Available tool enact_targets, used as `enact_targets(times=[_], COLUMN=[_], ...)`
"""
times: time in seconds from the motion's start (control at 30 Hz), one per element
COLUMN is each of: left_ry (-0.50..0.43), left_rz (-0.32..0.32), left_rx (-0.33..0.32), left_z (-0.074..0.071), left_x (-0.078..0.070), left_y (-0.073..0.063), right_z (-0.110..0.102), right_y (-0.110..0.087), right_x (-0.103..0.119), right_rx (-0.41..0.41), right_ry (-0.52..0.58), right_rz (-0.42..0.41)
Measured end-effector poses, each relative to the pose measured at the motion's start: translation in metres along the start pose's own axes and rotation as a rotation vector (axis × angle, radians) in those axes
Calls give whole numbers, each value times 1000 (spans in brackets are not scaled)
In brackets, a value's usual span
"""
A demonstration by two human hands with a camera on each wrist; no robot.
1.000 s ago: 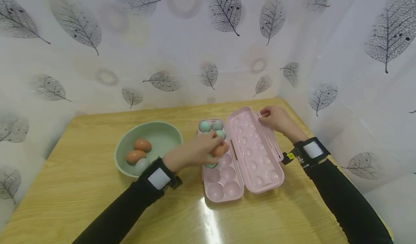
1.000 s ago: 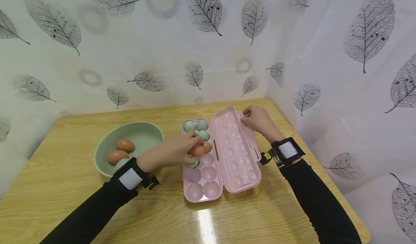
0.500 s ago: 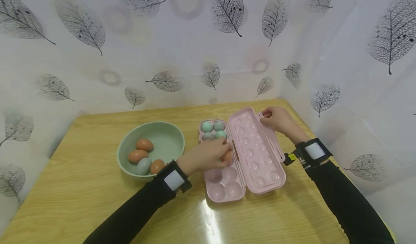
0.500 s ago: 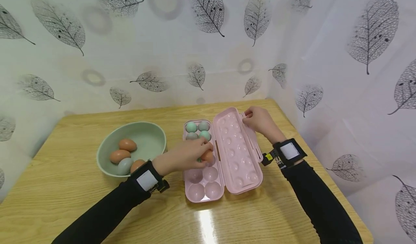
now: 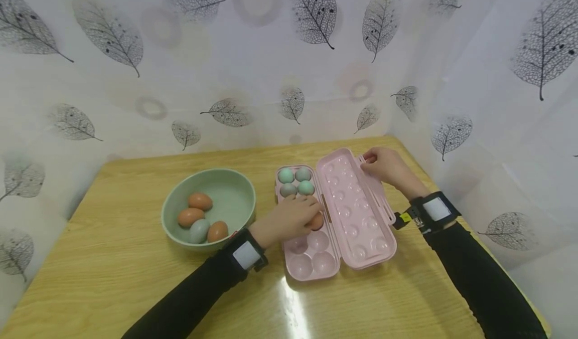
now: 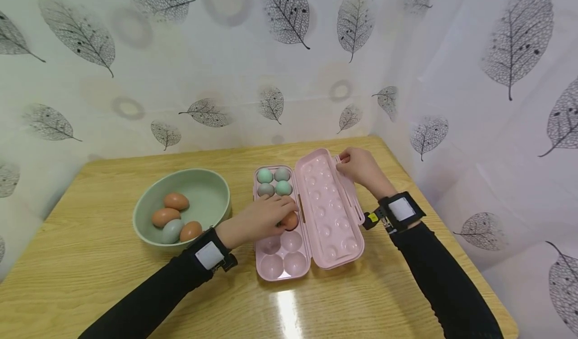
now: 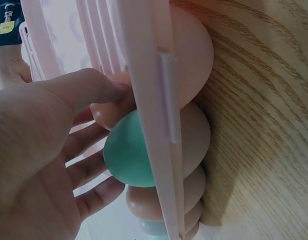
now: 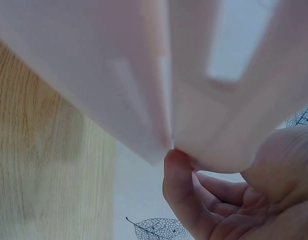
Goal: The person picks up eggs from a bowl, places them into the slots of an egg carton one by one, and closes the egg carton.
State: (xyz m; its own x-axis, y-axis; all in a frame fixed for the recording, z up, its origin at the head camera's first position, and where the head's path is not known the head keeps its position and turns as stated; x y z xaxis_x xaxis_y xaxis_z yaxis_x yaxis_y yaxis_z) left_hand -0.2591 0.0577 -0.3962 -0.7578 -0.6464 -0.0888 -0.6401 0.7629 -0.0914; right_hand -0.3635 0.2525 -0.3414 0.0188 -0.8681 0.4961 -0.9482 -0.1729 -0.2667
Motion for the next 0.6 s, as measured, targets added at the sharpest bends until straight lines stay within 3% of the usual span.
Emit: enact_targets(times=[0.33,0.6], left_ry=[10,-96], left_rz=[16,25], left_rx=[-37,-43], left_z=[-4,-11], left_x=[-1,0], left_y=[-6,-13], right_z=[-1,-1], right_y=[1,0], right_x=[3,2], right_rx=[-8,-7], right_ry=[-18,-14], right_rz=[-25,-25])
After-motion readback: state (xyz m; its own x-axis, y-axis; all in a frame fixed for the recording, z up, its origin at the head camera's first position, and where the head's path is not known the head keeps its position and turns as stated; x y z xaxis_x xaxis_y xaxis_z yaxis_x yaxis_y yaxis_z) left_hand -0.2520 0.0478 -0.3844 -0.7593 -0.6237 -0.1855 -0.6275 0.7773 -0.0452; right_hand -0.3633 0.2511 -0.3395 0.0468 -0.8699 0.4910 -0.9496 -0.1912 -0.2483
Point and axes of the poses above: each hand's wrist, its own y-axis towards the middle knuckle, its own z-axis out of the palm, x = y × z, the point moved 9 cm from there along y, towards the middle knuckle, and after that the axes turned 9 degrees about x, right-handed, at the moved point
